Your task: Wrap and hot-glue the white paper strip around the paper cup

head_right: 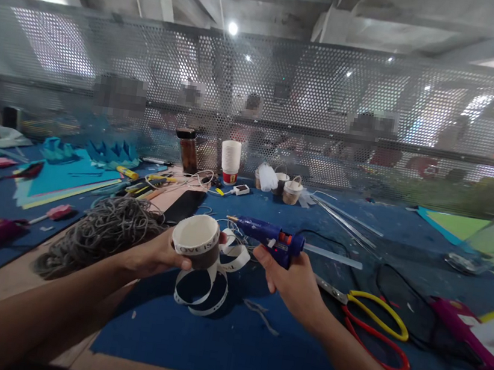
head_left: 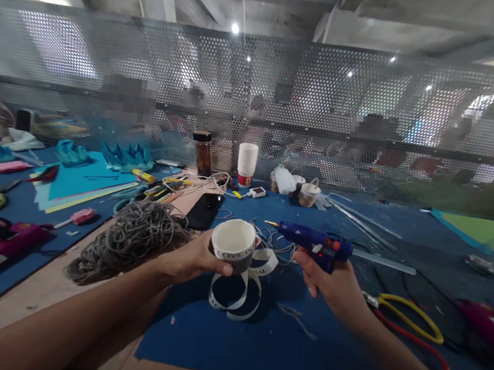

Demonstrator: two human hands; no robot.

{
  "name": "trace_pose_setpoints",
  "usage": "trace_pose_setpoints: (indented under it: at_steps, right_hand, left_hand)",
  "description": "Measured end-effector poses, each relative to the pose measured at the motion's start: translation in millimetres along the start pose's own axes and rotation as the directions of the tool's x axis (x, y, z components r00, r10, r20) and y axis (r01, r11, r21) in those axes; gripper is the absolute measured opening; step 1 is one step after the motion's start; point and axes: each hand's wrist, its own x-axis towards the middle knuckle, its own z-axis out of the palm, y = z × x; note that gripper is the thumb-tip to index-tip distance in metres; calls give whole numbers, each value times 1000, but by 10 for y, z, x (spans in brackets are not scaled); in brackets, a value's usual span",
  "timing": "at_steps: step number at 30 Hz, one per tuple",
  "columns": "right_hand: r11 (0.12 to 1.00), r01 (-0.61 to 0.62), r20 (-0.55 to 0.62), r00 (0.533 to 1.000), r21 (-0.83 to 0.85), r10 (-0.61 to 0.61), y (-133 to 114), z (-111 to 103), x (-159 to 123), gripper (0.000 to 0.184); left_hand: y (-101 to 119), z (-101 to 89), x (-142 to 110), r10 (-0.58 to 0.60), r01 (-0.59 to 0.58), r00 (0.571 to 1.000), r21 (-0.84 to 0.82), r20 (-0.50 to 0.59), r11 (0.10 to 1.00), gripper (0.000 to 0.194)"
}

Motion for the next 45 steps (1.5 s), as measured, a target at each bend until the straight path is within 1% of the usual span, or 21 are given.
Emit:
trace_pose_setpoints:
  at_steps: [1, 3, 5, 7, 10, 13, 15, 18, 20, 22, 25, 29, 32, 34, 37, 41, 43, 45]
  right_hand:
    - [1000, 3, -5, 1000, 0, -3, 4, -1, 1, 49]
    - [1000, 6, -12, 1000, 0, -6, 12, -2, 4, 48]
    - [1000, 2, -17, 1000, -6, -2, 21, -2, 7, 47]
    - [1000, -7, -24, 1000, -13, 7, 28, -1, 9, 46]
    - [1000, 0, -26, 1000, 5, 0, 43, 8, 11, 44]
    - [999, 13, -31, 999, 33, -12, 60, 28, 9, 42]
    - [999, 12, -29, 1000, 31, -11, 61, 41, 4, 41]
    - [1000, 0, -3, 1000, 9, 0, 40, 51, -8, 41]
    - [1000, -15, 3, 1000, -2, 15, 21, 53, -20, 41]
    - [999, -36, -5, 999, -9, 35, 7, 55, -32, 41]
    - [998, -67, -18, 998, -21, 67, -3, 66, -48, 41]
    - [997, -81, -13, 997, -14, 81, -8, 85, -52, 49]
    - [997, -82, -3, 997, -8, 82, -11, 87, -47, 51]
    - [997, -82, 4, 997, -12, 82, -9, 81, -41, 48]
    - [997, -73, 7, 997, -15, 73, 3, 66, -27, 41]
    - [999, -38, 2, 999, -3, 38, 40, 40, 5, 40]
    - [1000, -17, 3, 1000, 7, 17, 63, 27, 24, 40]
    - [1000, -4, 9, 1000, 16, 4, 82, 17, 40, 39]
  left_hand:
    - [-4, -9, -3, 2, -1, 1000, 38, -24, 999, 71]
    - [-9, -26, -12, 30, -13, 995, 167, -99, 986, 77]
    - [-15, -34, -21, 105, -46, 981, 332, -162, 942, 83]
    - [-29, -32, -29, 202, -97, 962, 465, -182, 880, 85]
    - [-65, -11, -37, 361, -191, 917, 609, -167, 769, 80]
    - [-82, 16, -38, 488, -271, 865, 712, -114, 647, 80]
    - [-66, 35, -36, 524, -298, 848, 748, -79, 594, 79]
    - [-22, 63, -32, 549, -315, 834, 770, -55, 555, 67]
    - [-6, 78, -32, 541, -302, 838, 764, -72, 570, 66]
    - [-17, 85, -34, 529, -278, 842, 754, -107, 595, 69]
    - [-68, 74, -38, 532, -245, 833, 760, -153, 602, 73]
    - [-109, 48, -35, 522, -216, 831, 755, -190, 619, 79]
    - [-87, 52, -31, 479, -174, 846, 728, -235, 664, 79]
    - [-58, 64, -29, 432, -132, 860, 698, -273, 704, 77]
    - [-24, 79, -18, 350, -84, 875, 607, -335, 790, 73]
    - [-22, 56, 18, 196, -28, 894, 386, -402, 922, 64]
    - [-31, 29, 39, 143, -19, 898, 287, -417, 958, 60]
    - [-34, 5, 53, 118, -24, 895, 218, -429, 976, 56]
